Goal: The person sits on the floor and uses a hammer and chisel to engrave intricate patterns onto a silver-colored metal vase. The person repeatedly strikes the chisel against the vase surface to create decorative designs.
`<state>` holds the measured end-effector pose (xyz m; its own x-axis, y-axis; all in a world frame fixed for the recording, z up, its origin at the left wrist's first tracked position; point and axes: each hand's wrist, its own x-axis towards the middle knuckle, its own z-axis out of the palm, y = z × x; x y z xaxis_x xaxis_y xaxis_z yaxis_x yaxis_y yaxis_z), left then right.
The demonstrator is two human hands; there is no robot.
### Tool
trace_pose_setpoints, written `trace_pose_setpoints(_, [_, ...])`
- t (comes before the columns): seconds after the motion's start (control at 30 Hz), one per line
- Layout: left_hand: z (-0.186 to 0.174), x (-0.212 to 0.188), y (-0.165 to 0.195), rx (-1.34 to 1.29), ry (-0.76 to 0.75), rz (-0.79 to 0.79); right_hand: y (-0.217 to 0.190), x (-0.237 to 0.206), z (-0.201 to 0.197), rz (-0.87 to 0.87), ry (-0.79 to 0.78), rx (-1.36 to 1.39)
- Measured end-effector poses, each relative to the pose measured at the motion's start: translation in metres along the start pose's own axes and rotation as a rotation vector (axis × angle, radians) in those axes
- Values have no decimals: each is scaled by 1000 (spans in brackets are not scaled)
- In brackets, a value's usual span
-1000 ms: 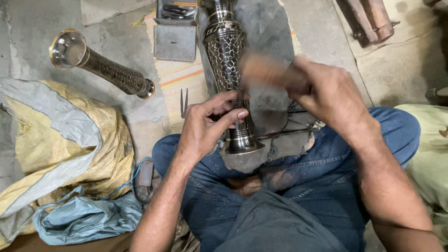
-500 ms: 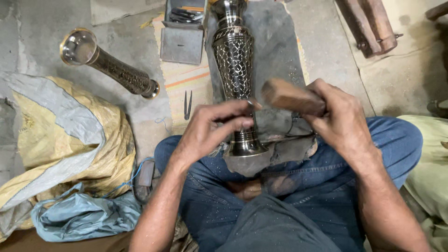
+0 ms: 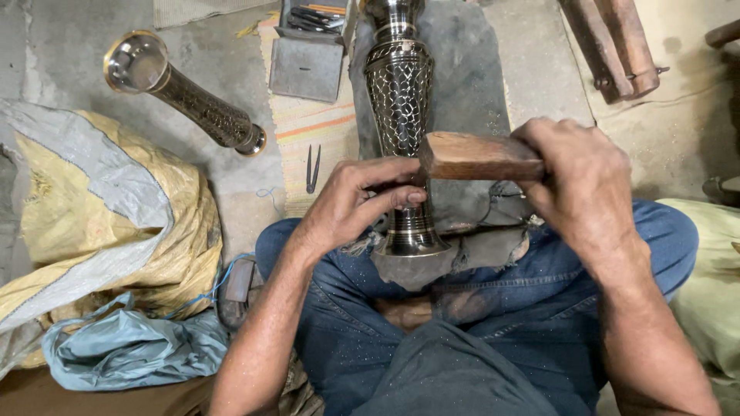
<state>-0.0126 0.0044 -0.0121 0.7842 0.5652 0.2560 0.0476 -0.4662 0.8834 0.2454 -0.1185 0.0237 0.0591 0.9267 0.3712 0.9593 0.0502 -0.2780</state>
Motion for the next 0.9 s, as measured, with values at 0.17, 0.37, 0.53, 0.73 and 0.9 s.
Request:
trace_pose_setpoints(0.17, [7, -7, -1, -283, 41, -218, 1, 22, -6, -45, -97, 105])
trace_pose_setpoints(0.37, [18, -17, -6, -414, 197, -264, 3, 60, -2, -85, -259, 156])
trace_pose_setpoints(0.53, [24, -20, -11, -420, 249, -305, 2, 75, 4, -193, -315, 23])
trace_pose_setpoints(0.73, [21, -21, -11, -385, 192, -285, -2, 61, 0, -138, -310, 53])
trace_pose_setpoints(0.9, [10, -21, -14, -402, 68, -162, -8, 40, -4, -179, -180, -19])
